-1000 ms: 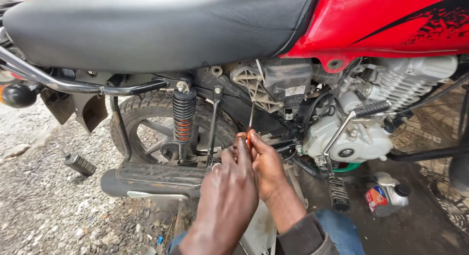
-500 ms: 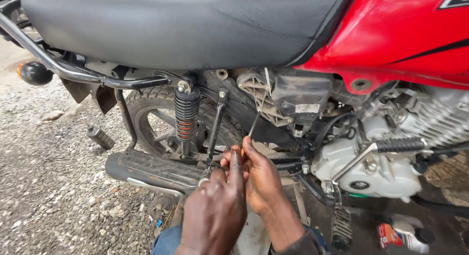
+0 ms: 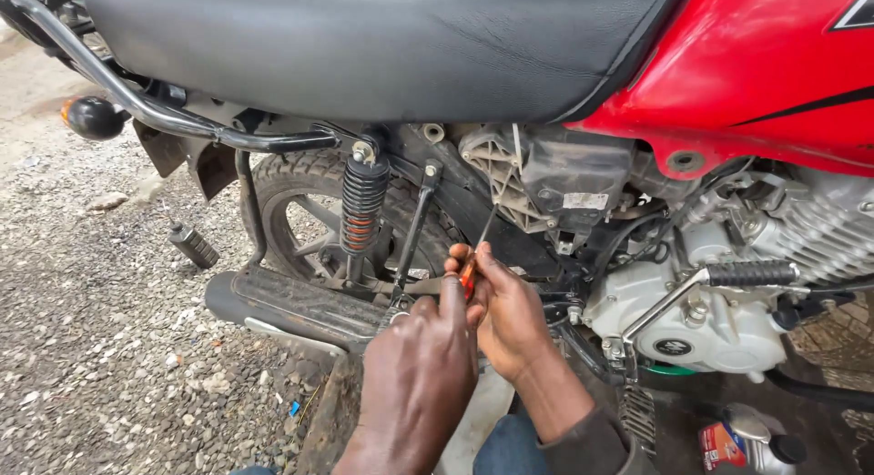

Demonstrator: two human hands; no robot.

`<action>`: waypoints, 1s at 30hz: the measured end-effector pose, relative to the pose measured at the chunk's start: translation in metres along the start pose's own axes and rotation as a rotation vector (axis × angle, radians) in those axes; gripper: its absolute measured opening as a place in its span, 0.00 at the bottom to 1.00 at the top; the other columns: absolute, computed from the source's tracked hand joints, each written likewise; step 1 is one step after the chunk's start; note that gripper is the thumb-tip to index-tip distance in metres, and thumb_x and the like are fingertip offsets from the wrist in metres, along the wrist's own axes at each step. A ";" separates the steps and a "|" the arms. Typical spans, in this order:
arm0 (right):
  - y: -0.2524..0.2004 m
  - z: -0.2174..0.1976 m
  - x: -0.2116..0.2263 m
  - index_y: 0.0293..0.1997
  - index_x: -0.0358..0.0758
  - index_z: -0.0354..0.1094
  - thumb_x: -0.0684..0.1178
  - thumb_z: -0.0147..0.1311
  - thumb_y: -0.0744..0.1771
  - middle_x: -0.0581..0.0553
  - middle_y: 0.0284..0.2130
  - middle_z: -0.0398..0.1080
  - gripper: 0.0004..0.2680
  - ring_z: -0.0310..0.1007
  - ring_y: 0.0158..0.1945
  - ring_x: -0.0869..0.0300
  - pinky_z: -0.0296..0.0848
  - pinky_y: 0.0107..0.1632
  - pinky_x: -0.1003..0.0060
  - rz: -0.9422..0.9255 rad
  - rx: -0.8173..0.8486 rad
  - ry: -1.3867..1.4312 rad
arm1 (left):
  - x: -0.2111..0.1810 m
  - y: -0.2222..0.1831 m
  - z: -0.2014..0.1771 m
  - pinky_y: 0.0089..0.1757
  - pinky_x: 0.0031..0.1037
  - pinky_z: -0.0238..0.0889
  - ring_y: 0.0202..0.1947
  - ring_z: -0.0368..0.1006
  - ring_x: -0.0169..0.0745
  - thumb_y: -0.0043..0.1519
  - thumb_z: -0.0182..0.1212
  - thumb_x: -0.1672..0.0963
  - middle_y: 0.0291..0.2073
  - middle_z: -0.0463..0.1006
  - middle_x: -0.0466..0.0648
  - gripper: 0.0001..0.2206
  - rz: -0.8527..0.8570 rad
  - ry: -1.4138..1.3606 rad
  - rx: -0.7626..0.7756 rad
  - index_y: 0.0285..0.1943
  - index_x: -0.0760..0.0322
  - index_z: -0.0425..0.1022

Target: Removing the side cover and air filter from a motorcycle using a screwdriver.

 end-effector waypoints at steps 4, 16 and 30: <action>0.003 0.001 0.000 0.48 0.35 0.70 0.52 0.48 0.72 0.39 0.36 0.74 0.11 0.75 0.39 0.59 0.76 0.41 0.70 -0.010 0.068 0.133 | 0.005 0.001 -0.001 0.17 0.39 0.67 0.18 0.77 0.47 0.72 0.46 0.45 0.23 0.77 0.47 0.14 -0.075 -0.018 -0.083 0.47 0.53 0.68; 0.014 0.006 0.003 0.39 0.37 0.71 0.56 0.54 0.70 0.42 0.28 0.74 0.11 0.73 0.29 0.60 0.72 0.36 0.69 -0.057 -0.023 0.063 | 0.009 0.016 -0.008 0.34 0.58 0.67 0.32 0.78 0.72 0.65 0.51 0.45 0.30 0.84 0.56 0.13 -0.410 -0.410 0.190 0.51 0.46 0.65; 0.089 -0.024 0.000 0.55 0.32 0.67 0.45 0.44 0.72 0.47 0.27 0.65 0.09 0.65 0.30 0.60 0.72 0.39 0.67 0.193 0.335 1.003 | -0.001 -0.002 0.015 0.15 0.32 0.67 0.20 0.74 0.40 0.73 0.48 0.48 0.30 0.71 0.46 0.13 -0.098 0.171 -0.143 0.42 0.56 0.67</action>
Point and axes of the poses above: each hand's wrist, its own y-axis towards the middle knuckle, its own z-axis out of the palm, x = y × z, the point moved 3 cm from there along y, towards the middle knuckle
